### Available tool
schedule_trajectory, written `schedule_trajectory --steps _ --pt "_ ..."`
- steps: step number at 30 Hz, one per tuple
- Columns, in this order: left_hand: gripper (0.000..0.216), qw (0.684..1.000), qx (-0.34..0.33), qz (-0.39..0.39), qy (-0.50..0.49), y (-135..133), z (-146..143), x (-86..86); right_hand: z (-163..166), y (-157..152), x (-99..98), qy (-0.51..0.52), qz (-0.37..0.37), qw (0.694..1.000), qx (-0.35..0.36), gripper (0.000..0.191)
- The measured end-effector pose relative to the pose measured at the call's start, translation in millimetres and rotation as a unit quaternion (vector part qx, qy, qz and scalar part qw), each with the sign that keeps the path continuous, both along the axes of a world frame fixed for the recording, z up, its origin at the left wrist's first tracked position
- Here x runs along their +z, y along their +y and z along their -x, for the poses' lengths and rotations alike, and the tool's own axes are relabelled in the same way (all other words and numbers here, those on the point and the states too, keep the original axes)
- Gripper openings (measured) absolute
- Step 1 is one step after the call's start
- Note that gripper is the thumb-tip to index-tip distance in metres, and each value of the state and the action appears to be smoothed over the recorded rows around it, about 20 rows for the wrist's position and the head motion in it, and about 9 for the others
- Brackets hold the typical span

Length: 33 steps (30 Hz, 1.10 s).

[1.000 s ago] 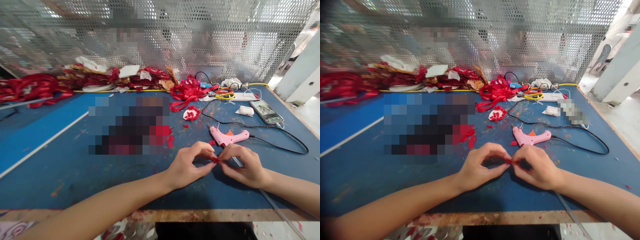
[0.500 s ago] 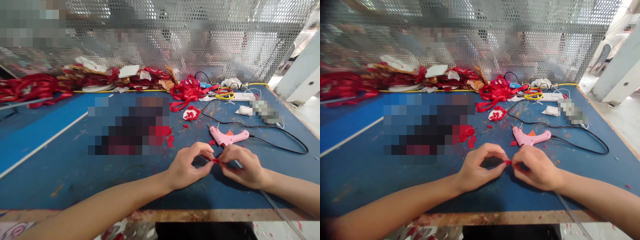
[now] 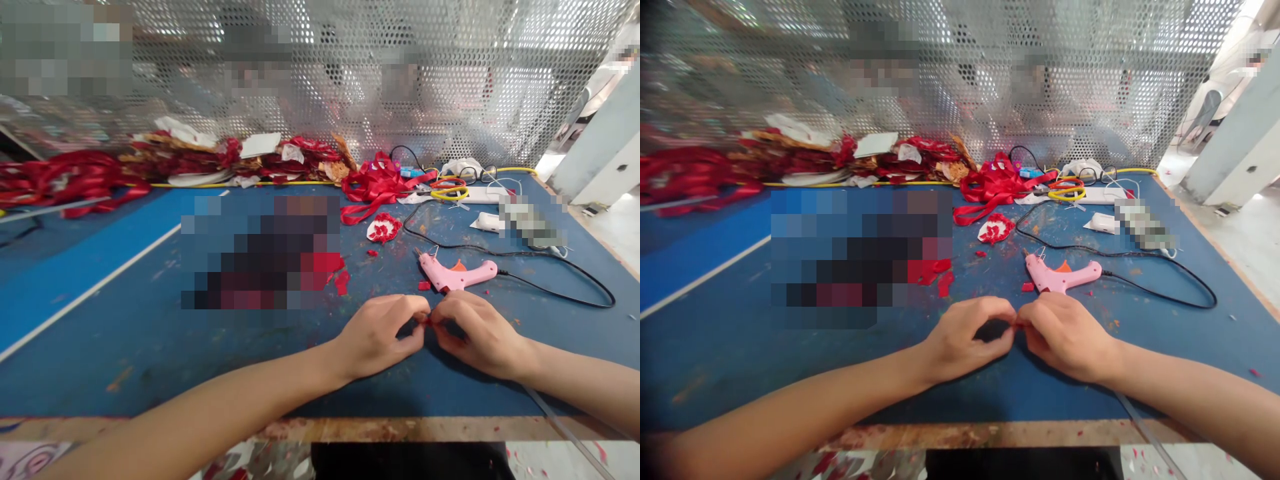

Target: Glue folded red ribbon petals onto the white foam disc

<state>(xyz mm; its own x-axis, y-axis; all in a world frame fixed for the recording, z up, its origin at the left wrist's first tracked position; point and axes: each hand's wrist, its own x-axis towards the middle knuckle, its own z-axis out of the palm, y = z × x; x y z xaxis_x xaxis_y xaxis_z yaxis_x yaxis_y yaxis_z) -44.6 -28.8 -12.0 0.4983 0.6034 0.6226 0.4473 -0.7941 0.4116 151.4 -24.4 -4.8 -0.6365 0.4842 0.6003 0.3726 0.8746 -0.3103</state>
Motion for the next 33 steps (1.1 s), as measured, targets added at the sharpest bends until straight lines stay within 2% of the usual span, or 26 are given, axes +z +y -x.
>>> schedule_trajectory --steps 4,10,17,22,28,33 --pt "0.022 1.000 0.015 0.019 0.001 0.1 0.4 -0.8 -1.2 0.8 -2.0 0.007 0.024 1.000 -0.006 0.011" --pt "0.020 1.000 0.014 0.000 0.003 1.5 1.0 0.0 -1.2 1.8 -3.1 0.009 0.027 1.000 0.005 0.011" --pt "0.018 0.998 0.035 0.047 0.007 2.0 1.3 -1.7 -1.5 0.8 -4.3 0.010 0.045 0.999 -0.010 0.011" --pt "0.019 0.999 0.029 0.021 -0.003 1.2 0.8 0.0 -2.3 0.8 -4.6 0.014 0.044 0.999 -0.006 0.009" --pt "0.021 0.999 0.050 0.017 -0.014 1.3 0.4 1.3 -2.7 0.9 -4.8 0.001 0.044 0.999 -0.017 0.008" --pt "0.020 0.999 0.033 0.005 -0.009 0.9 0.4 0.3 -2.0 0.7 -3.7 0.014 0.033 0.999 -0.017 0.008"
